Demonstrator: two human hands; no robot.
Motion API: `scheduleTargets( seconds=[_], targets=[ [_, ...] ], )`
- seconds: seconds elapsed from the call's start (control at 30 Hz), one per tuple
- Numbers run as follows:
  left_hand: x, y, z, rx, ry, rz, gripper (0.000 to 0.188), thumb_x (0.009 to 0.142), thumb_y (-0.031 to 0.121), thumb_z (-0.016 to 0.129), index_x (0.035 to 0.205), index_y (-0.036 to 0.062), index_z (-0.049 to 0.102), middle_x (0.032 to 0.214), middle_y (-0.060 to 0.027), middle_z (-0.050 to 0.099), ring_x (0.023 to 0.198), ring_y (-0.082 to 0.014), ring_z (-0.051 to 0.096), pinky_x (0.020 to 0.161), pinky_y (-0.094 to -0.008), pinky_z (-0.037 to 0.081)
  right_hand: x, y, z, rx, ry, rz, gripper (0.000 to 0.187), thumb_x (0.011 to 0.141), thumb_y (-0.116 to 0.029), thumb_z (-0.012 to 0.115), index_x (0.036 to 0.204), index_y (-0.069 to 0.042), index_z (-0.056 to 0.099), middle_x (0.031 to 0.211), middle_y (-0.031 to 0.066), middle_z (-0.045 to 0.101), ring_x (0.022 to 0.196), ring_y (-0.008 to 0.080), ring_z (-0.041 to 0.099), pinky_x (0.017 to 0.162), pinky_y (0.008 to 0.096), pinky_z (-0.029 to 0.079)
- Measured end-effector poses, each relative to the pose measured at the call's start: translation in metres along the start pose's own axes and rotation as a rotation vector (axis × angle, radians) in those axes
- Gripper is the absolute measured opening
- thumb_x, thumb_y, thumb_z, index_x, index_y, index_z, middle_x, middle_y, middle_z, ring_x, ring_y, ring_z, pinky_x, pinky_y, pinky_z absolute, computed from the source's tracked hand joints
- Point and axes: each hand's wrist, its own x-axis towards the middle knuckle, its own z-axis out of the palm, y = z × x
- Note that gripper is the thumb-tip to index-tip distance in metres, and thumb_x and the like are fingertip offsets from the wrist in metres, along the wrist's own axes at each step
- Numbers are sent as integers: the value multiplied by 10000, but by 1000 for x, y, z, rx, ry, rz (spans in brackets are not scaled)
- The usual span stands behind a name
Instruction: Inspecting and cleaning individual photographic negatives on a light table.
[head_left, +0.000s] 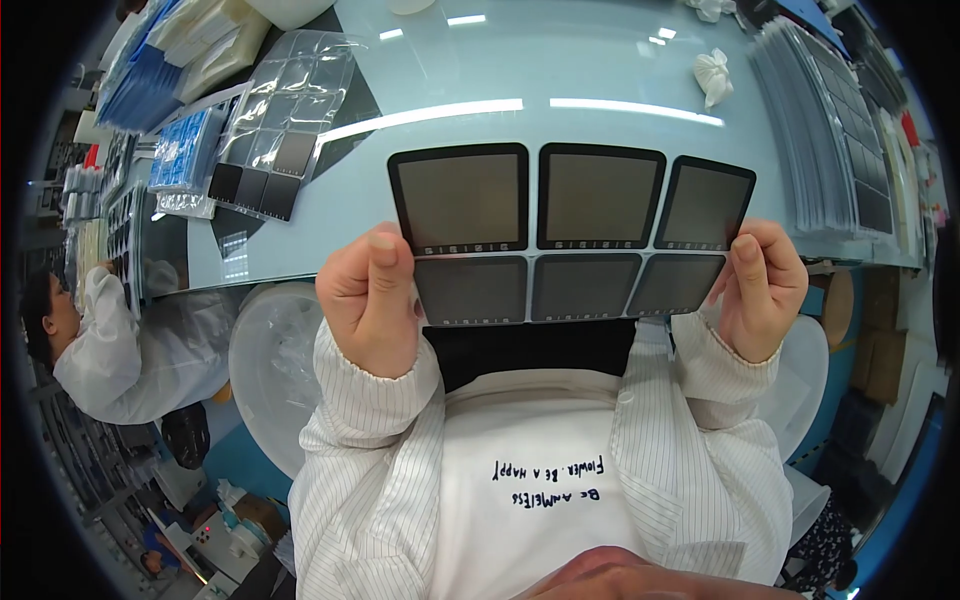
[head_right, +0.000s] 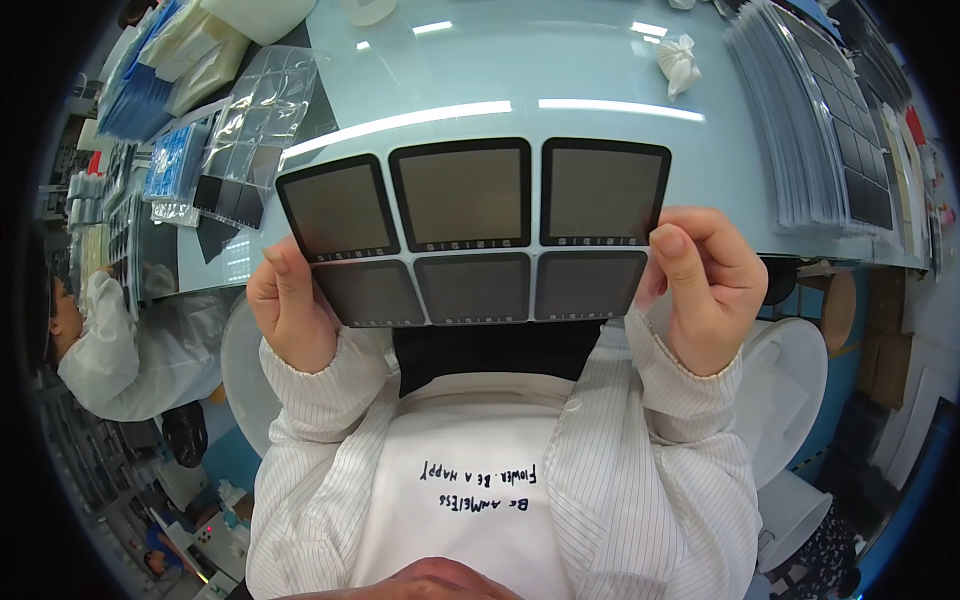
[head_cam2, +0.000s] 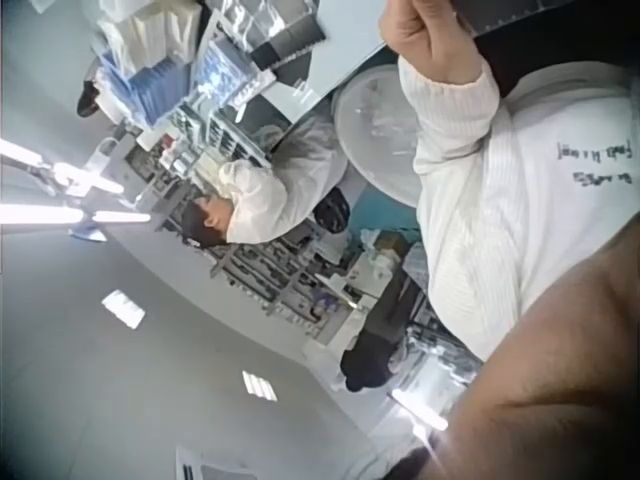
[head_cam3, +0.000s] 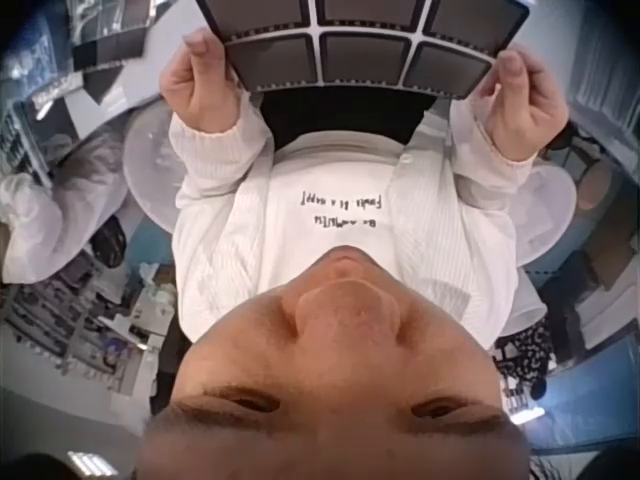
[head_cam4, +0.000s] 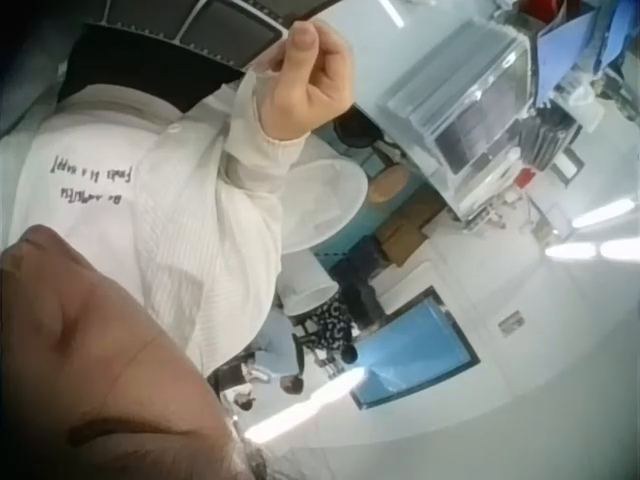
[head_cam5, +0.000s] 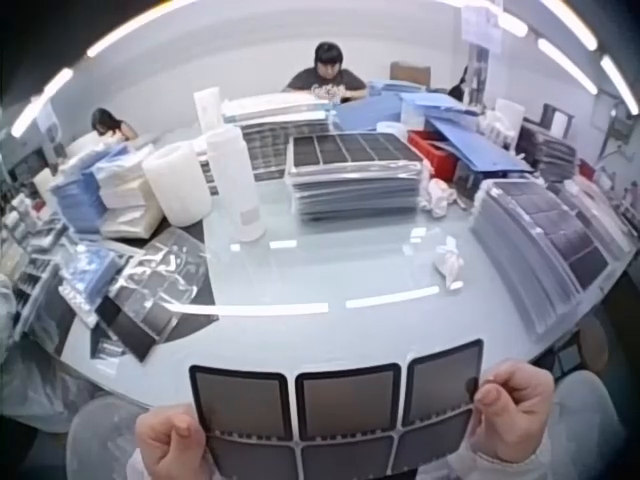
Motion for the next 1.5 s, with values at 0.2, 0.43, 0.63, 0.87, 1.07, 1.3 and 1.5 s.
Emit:
scheduleTargets(
  seconds=[0.2, 0.43, 0.63, 0.87, 1.07, 1.3, 1.5],
  targets=[
    [-1, -2, -7, -36, 20, 2, 423, 984, 272, 444, 658, 6, 489, 596, 26, 451, 508, -33, 361, 463, -205, 268, -3, -3, 5, 12, -2, -45, 203, 886, -172, 624, 883, 31, 624, 630, 33, 576, 444, 76, 505, 422, 180, 350],
    [-1, -3, -11, -96, 21, 9, 423, 990, 291, 421, 858, -63, 610, 782, -54, 625, 637, -48, 483, 562, -181, 340, -6, -8, 9, 34, -14, -64, 189, 886, -157, 622, 878, 32, 624, 648, 32, 588, 443, 68, 502, 424, 173, 355],
    [1, -9, -21, -146, 36, 2, 458, 994, 331, 389, 906, -60, 611, 833, -67, 638, 677, -69, 534, 590, -193, 392, -5, -10, 20, 64, -5, -116, 169, 896, -139, 608, 892, 30, 621, 655, 22, 588, 445, 49, 473, 419, 164, 324],
    [-2, -13, -9, -465, -114, -70, 623, 945, 516, 380, 1047, -68, 572, 941, -119, 642, 862, -160, 591, 742, -279, 459, 9, -13, 31, 123, 192, -248, 128, 899, -100, 598, 911, 25, 625, 648, -7, 572, 448, 18, 407, 414, 158, 265],
    [-8, -27, -26, -161, -293, 37, 273, 932, 192, 525, 788, -35, 571, 704, -36, 572, 607, -97, 471, 563, -235, 372, 30, -13, 28, 107, 208, -348, 135, 900, -109, 600, 927, 19, 635, 645, -14, 567, 447, 13, 386, 420, 155, 255],
    [0, -4, -9, 9, -297, 63, 350, 903, 136, 548, 591, -6, 474, 527, -8, 449, 465, -86, 337, 444, -249, 238, 28, -11, 22, 70, 233, -339, 154, 883, -114, 617, 970, 2, 667, 753, 53, 658, 404, 16, 379, 358, 158, 229],
    [-1, 2, -3, 35, -356, 61, 358, 908, 171, 543, 604, -9, 485, 541, -14, 456, 475, -88, 348, 448, -245, 260, 28, -8, 9, 127, 207, -281, 164, 884, -131, 619, 978, -8, 675, 789, 68, 675, 393, 18, 372, 352, 159, 231]
  ],
)
